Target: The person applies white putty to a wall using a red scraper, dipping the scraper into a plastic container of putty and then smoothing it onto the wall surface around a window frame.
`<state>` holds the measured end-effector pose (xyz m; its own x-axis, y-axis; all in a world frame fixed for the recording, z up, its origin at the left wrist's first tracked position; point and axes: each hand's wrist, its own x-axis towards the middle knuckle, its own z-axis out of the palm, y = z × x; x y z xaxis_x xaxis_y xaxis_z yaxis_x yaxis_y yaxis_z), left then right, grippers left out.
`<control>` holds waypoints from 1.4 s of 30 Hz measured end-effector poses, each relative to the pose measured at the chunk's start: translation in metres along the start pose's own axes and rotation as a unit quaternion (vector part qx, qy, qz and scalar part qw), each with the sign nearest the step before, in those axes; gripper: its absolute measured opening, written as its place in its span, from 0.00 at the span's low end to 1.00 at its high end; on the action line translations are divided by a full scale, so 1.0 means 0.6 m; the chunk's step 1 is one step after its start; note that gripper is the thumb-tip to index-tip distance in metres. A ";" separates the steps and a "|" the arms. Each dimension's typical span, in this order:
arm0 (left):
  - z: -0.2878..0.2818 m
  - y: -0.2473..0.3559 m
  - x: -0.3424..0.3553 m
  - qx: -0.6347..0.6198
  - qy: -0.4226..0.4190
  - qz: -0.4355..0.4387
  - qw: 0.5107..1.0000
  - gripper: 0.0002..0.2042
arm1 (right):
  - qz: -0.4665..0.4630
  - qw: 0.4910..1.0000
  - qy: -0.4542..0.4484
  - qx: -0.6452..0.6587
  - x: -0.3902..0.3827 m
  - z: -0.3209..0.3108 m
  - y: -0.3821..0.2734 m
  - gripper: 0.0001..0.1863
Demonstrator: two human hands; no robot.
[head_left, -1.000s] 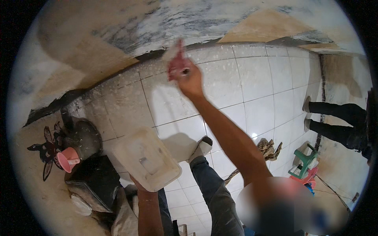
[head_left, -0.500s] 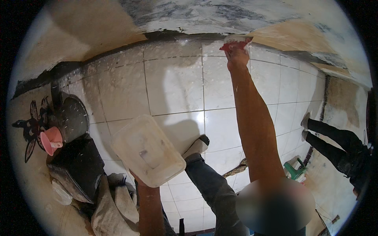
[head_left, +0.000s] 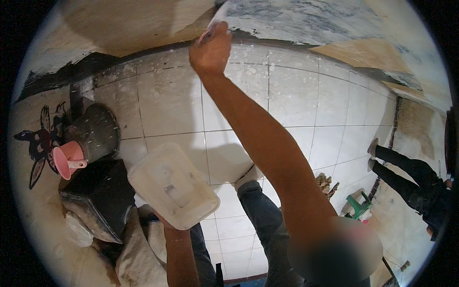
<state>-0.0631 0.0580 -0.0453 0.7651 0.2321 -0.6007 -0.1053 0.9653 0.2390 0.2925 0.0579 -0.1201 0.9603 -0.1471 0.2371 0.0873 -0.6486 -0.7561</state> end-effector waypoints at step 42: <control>0.054 -0.021 0.037 -0.085 0.094 -0.058 0.990 0.42 | 0.271 0.857 -0.229 0.375 0.083 -0.124 0.260 0.10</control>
<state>-0.0241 0.0470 -0.0368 0.6486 0.1205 -0.7516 -0.1412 0.9893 0.0368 0.3341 -0.1060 -0.1808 0.9018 0.1454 -0.4069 -0.4233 0.1088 -0.8994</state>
